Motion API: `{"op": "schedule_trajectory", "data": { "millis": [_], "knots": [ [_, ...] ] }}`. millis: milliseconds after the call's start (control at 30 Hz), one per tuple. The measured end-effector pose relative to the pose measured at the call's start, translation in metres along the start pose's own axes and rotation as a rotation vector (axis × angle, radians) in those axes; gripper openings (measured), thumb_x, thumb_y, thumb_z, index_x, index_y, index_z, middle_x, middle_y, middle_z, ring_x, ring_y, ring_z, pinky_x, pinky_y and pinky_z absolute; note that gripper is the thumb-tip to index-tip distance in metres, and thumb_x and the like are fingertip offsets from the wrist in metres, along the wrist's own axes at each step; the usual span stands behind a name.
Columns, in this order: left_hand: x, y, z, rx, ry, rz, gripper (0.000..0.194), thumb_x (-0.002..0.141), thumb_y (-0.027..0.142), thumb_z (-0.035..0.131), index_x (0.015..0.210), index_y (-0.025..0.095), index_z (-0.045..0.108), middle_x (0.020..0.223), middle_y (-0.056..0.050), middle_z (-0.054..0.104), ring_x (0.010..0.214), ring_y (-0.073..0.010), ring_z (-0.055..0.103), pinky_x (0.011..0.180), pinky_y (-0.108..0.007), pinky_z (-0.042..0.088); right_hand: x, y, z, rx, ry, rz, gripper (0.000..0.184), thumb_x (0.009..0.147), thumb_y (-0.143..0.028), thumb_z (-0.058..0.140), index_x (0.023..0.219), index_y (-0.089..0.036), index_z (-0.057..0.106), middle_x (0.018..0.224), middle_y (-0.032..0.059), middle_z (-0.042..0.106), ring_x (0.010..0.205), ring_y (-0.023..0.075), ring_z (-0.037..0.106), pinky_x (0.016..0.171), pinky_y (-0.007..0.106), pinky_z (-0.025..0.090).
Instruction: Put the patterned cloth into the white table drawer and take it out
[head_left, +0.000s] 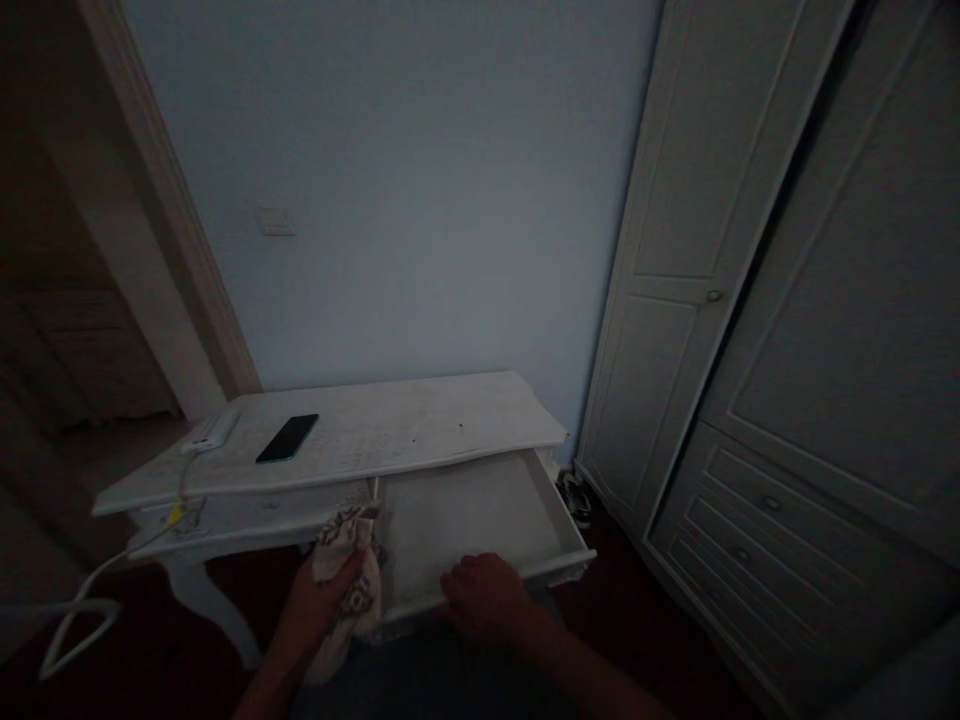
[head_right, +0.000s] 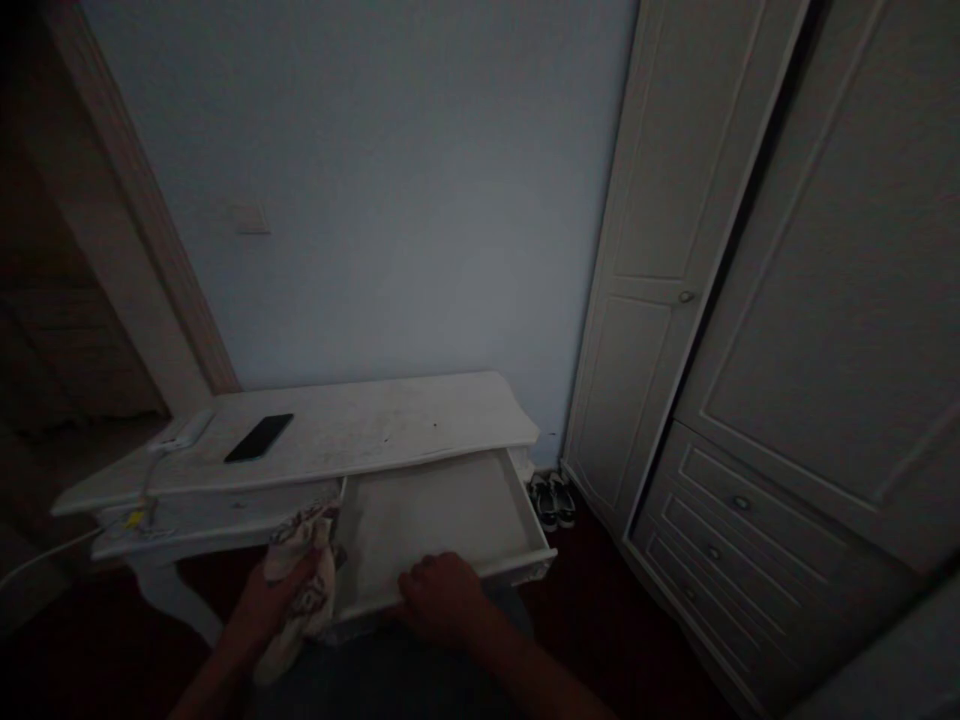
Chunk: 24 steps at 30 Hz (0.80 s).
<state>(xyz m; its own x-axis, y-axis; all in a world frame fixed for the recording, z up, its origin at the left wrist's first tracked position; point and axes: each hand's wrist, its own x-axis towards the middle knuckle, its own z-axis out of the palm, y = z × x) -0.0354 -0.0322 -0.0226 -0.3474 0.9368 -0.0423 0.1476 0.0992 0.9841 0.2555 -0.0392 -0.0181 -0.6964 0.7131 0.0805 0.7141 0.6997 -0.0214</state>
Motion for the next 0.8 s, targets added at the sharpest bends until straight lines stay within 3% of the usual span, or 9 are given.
{"op": "schedule_trajectory", "data": {
  "millis": [133, 200, 300, 367, 467, 567, 667, 800],
  "knots": [
    [-0.012, 0.051, 0.023, 0.209, -0.209, 0.299, 0.06, 0.072, 0.057, 0.08, 0.119, 0.021, 0.074, 0.116, -0.009, 0.081, 0.111, -0.0365, 0.074, 0.099, -0.043, 0.058, -0.003, 0.001, 0.009, 0.027, 0.091, -0.025, 0.039, 0.102, -0.056, 0.055, 0.104, -0.019, 0.068, 0.097, 0.0109, 0.076, 0.092, 0.0274, 0.07, 0.076, 0.036, 0.053],
    [-0.013, 0.071, 0.043, 0.447, -0.389, 0.434, 0.055, 0.071, 0.048, 0.081, 0.123, 0.027, 0.074, 0.126, -0.006, 0.078, 0.118, -0.0355, 0.071, 0.103, -0.04, 0.054, -0.013, 0.013, 0.008, 0.077, 0.189, -0.063, 0.04, 0.102, -0.057, 0.054, 0.106, -0.019, 0.068, 0.101, 0.012, 0.075, 0.094, 0.0281, 0.069, 0.08, 0.039, 0.052],
    [-0.012, 0.081, 0.07, 0.842, -0.629, 0.473, 0.04, 0.074, 0.052, 0.077, 0.106, 0.029, 0.08, 0.118, -0.011, 0.079, 0.112, -0.0379, 0.073, 0.103, -0.047, 0.052, -0.046, 0.057, -0.004, 0.181, 0.405, -0.001, 0.035, 0.102, -0.051, 0.055, 0.113, -0.02, 0.069, 0.112, 0.0145, 0.073, 0.104, 0.0304, 0.066, 0.093, 0.047, 0.05],
    [-0.011, 0.078, 0.081, 0.981, -0.696, 0.412, 0.048, 0.076, 0.065, 0.072, 0.1, 0.025, 0.081, 0.11, -0.018, 0.08, 0.107, -0.0432, 0.074, 0.1, -0.055, 0.051, -0.073, 0.094, -0.011, 0.275, 0.559, 0.148, 0.031, 0.101, -0.047, 0.057, 0.114, -0.022, 0.071, 0.12, 0.0151, 0.073, 0.114, 0.0323, 0.063, 0.102, 0.051, 0.046],
    [-0.013, 0.071, 0.097, 0.995, -0.751, 0.358, 0.068, 0.078, 0.078, 0.062, 0.111, 0.021, 0.08, 0.118, -0.024, 0.078, 0.114, -0.0484, 0.071, 0.1, -0.06, 0.049, -0.102, 0.14, -0.006, 0.597, 0.825, 0.53, 0.046, 0.09, -0.063, 0.067, 0.113, -0.024, 0.075, 0.125, 0.0138, 0.071, 0.123, 0.0361, 0.06, 0.11, 0.057, 0.04],
    [-0.021, 0.07, 0.124, 0.917, -0.857, 0.392, 0.068, 0.084, 0.078, 0.055, 0.123, 0.025, 0.074, 0.129, -0.018, 0.075, 0.119, -0.0416, 0.069, 0.101, -0.051, 0.049, -0.103, 0.152, 0.014, 1.266, 0.969, 0.785, 0.07, 0.077, -0.085, 0.064, 0.102, -0.021, 0.076, 0.104, 0.0128, 0.076, 0.108, 0.0378, 0.068, 0.097, 0.056, 0.051],
    [-0.033, 0.072, 0.164, 0.835, -0.914, 0.461, 0.063, 0.088, 0.074, 0.053, 0.128, 0.027, 0.069, 0.132, -0.013, 0.074, 0.12, -0.036, 0.068, 0.1, -0.043, 0.049, -0.088, 0.142, 0.032, 1.8, 0.968, 0.783, 0.078, 0.07, -0.091, 0.066, 0.098, -0.019, 0.076, 0.088, 0.0095, 0.078, 0.091, 0.0359, 0.073, 0.08, 0.049, 0.057],
    [-0.048, 0.077, 0.224, 0.726, -0.928, 0.513, 0.065, 0.083, 0.071, 0.065, 0.132, 0.029, 0.064, 0.134, -0.01, 0.071, 0.121, -0.0351, 0.065, 0.102, -0.041, 0.048, -0.076, 0.132, 0.035, 1.893, 1.116, 0.788, 0.073, 0.065, -0.087, 0.074, 0.093, -0.019, 0.075, 0.083, 0.0066, 0.078, 0.078, 0.0312, 0.074, 0.074, 0.044, 0.059]
  ]
}}
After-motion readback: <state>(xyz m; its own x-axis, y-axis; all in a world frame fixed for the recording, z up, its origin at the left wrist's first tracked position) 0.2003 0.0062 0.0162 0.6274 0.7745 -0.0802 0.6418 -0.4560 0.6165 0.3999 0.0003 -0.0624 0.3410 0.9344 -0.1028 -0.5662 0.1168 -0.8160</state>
